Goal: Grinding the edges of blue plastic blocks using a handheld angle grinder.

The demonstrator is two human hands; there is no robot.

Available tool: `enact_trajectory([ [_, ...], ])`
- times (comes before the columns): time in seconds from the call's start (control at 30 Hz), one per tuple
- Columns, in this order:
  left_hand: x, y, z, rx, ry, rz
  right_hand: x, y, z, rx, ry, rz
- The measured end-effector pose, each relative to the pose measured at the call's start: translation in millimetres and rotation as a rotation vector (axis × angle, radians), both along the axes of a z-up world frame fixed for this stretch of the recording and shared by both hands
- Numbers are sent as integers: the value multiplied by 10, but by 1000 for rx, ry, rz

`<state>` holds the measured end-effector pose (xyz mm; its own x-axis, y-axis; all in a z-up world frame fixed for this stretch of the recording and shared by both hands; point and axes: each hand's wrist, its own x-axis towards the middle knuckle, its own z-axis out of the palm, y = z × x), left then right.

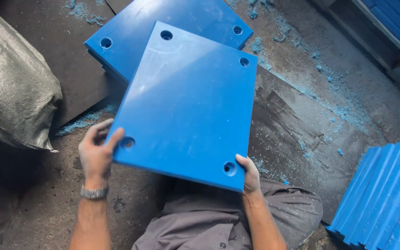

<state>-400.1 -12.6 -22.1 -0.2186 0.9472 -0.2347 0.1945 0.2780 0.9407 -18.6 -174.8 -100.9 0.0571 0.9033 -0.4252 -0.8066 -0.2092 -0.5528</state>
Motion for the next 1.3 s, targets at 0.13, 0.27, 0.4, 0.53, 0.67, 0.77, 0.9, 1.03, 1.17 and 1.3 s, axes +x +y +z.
enact_trajectory([
  [0.13, -147, 887, -149, 131, -378, 264, -378, 849, 427, -89, -74, -46],
  [0.27, -51, 1710, -591, 248, -444, 349, -504, 1471, 223, -148, -114, -3],
  [0.4, -10, 2192, -1244, 360, -439, 303, -625, 1624, 352, -296, -759, 499],
  [0.53, 339, 2196, -1457, 178, -160, 261, -688, 1630, 566, -274, -1153, 579],
  [0.67, 496, 2255, -1391, 175, -41, 323, -851, 1664, 276, -46, -1523, 425],
  [0.77, 475, 2414, -1447, 208, -122, 273, -1007, 1666, 194, 141, -2038, 248],
  [0.9, 430, 2663, -1518, 214, -125, 185, -1197, 1727, 226, 33, -2012, 410],
  [1.03, 384, 2904, -1773, 197, -2, 217, -1175, 1730, 294, -4, -1963, 568],
  [1.17, 351, 2979, -2066, 339, 260, 246, -766, 1606, 340, 113, -1877, 535],
  [1.3, 932, 1554, -931, 615, 517, 14, 54, 1400, 202, 105, -1297, -7],
])
